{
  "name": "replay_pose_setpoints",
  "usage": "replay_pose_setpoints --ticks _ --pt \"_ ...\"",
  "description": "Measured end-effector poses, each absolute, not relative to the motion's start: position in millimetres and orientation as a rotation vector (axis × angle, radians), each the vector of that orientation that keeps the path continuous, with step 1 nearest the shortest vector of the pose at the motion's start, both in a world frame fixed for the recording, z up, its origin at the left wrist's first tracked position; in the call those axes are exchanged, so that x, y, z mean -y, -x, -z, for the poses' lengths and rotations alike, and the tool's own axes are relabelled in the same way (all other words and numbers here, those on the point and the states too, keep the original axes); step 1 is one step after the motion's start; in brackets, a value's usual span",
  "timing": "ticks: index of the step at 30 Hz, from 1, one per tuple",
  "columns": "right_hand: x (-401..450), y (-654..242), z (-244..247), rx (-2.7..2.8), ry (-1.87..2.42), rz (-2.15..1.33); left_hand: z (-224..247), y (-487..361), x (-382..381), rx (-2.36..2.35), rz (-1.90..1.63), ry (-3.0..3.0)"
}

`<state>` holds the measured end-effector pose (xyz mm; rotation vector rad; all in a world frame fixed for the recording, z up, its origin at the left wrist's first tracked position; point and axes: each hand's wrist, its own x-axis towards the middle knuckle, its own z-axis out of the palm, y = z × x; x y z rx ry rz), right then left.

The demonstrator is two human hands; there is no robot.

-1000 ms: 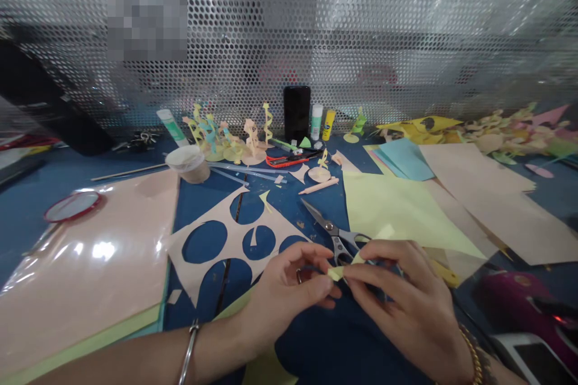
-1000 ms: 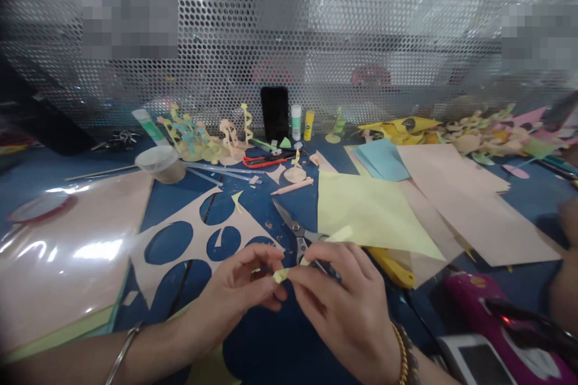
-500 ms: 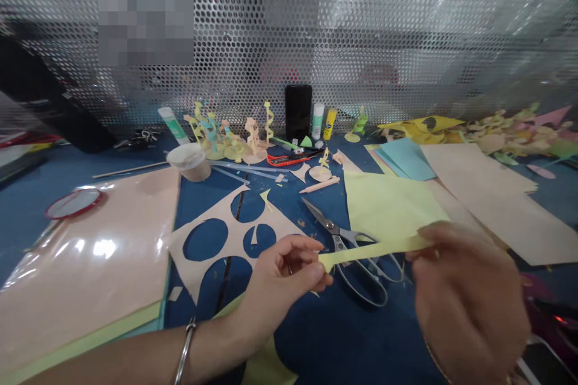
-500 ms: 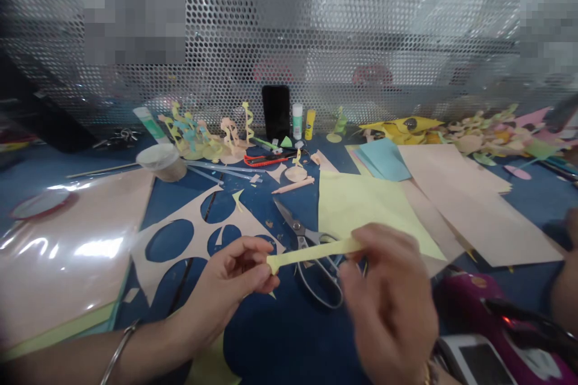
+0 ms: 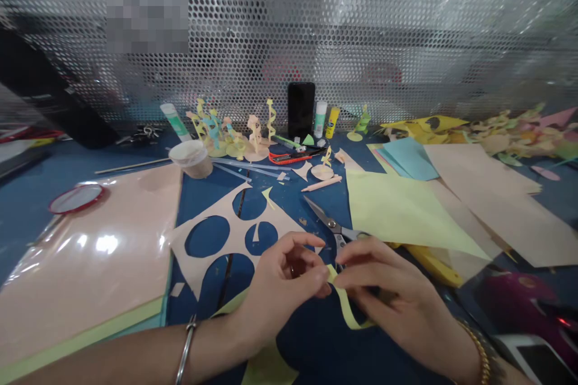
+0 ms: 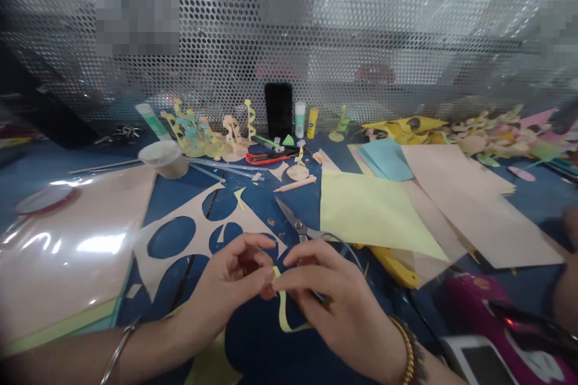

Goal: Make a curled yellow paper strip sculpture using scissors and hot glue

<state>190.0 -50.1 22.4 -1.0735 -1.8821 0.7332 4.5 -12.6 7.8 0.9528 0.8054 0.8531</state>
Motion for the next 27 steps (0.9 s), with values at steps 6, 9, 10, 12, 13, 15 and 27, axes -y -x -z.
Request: replay_pose_setpoints --ticks 6,9,10,12,13,15,27 --pt "49.2 -188.9 -21.4 1.897 1.095 -0.523 -4.7 -3.8 13.3 -0.749 -0.807 -0.927" --pt "49.6 -188.0 -20.4 1.827 1.149 -0.538 -6.0 -3.8 14.0 -0.767 -0.775 -0.946" --pt "49.7 -187.5 -20.3 1.814 1.155 -0.552 -6.9 -4.1 14.0 -0.783 -0.764 -0.955" --pt "49.8 -186.2 -20.7 1.806 1.152 -0.587 -8.6 -5.0 13.6 -0.821 -0.743 -0.964" --pt "49.9 -185.6 -21.1 1.808 1.146 -0.599 -9.1 -5.5 13.3 -0.841 -0.737 -0.961" --pt "50.1 -184.8 -21.9 1.803 1.15 -0.609 -9.2 -6.0 12.4 -0.876 -0.725 -0.951" --pt "50.2 -186.0 -21.9 1.79 1.19 -0.66 -8.5 -6.9 11.3 -0.952 -0.713 -1.021"
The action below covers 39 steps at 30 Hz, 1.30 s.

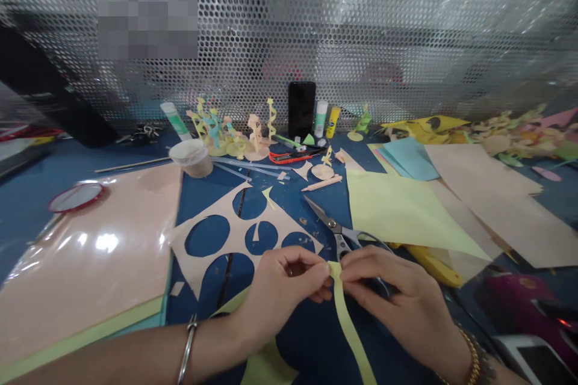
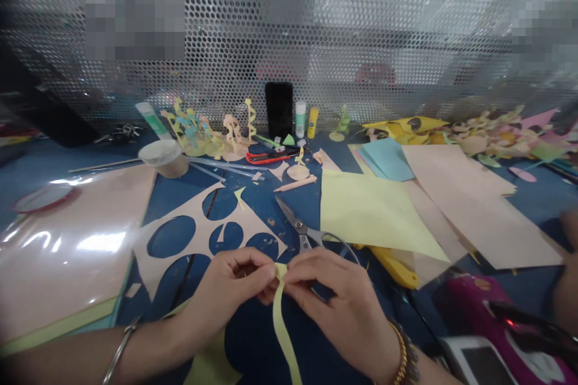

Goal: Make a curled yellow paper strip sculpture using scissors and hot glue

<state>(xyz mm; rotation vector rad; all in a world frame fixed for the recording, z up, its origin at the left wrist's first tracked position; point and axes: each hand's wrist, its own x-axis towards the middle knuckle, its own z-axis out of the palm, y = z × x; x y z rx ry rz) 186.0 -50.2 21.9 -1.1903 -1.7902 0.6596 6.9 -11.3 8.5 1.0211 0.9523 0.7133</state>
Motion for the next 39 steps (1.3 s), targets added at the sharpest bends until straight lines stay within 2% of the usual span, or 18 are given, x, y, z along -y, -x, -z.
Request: replay_pose_setpoints --ticks 15,21,29,39 --pt "50 -181 -15 1.319 1.419 -1.208 -14 -11 15 -0.988 -0.685 -1.01" --pt "49 -183 -14 1.245 1.429 -1.196 -10 -9 18 -0.929 -0.691 -1.114" --pt "47 -180 -13 1.231 1.391 -1.261 -10 -12 14 -1.001 -0.708 -0.97" --pt "47 -184 -13 1.163 1.359 -1.372 -1 -12 13 -0.857 -0.694 -0.83"
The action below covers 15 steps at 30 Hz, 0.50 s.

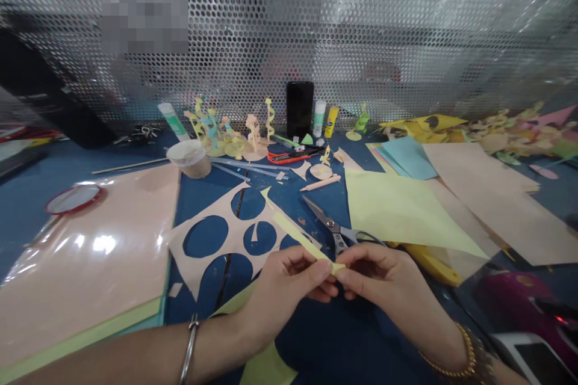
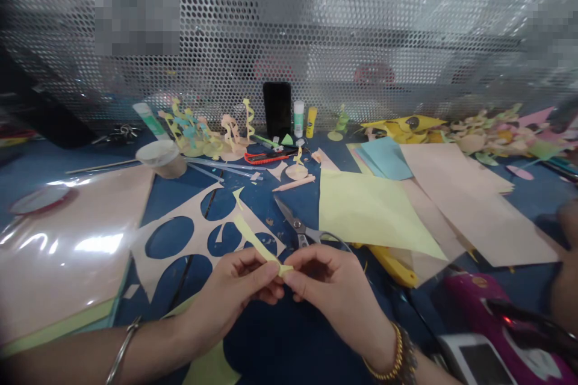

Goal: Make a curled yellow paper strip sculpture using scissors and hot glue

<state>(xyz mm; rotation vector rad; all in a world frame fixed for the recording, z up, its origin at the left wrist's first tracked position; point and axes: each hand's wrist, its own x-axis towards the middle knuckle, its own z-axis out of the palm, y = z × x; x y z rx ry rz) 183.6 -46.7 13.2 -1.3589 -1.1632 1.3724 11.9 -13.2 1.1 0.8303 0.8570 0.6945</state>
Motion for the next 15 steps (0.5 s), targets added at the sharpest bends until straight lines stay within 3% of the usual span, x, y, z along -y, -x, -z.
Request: replay_pose_setpoints --ticks 15 --pt "45.8 -183.2 -12.4 1.197 1.392 -1.399 -5.6 -12.0 13.5 -0.846 -0.698 -0.96"
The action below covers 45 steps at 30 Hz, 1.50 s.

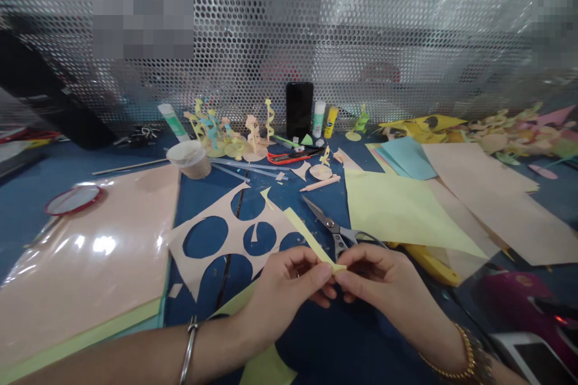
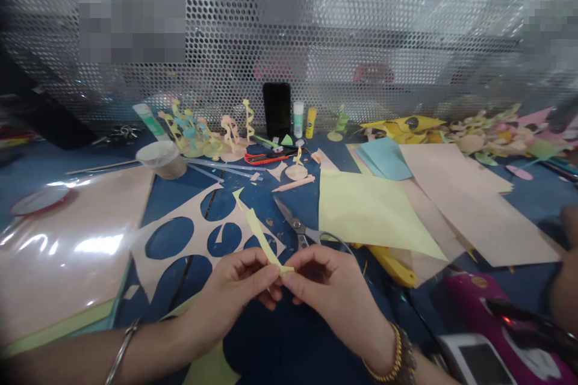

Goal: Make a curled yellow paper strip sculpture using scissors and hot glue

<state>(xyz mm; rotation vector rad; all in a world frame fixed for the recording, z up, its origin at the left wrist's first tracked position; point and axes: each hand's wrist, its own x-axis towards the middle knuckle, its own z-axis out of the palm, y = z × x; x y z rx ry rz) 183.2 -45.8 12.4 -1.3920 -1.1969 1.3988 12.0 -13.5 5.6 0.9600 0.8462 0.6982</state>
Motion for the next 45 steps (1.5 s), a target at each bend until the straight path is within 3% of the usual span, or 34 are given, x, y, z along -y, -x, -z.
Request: replay_pose_setpoints --ticks 7,14,33,45 --pt "43 -181 -14 1.071 1.361 -1.439 -9 -10 15 -0.951 -0.805 -1.057" --pt "44 -181 -14 0.986 1.323 -1.458 -11 0 20 -0.914 -0.988 -1.617" --pt "47 -179 -12 1.1 1.356 -1.337 -8 -9 17 -1.015 -0.803 -1.365" --pt "48 -187 -21 1.388 1.409 -0.924 -4 -10 10 -1.014 -0.736 -1.089"
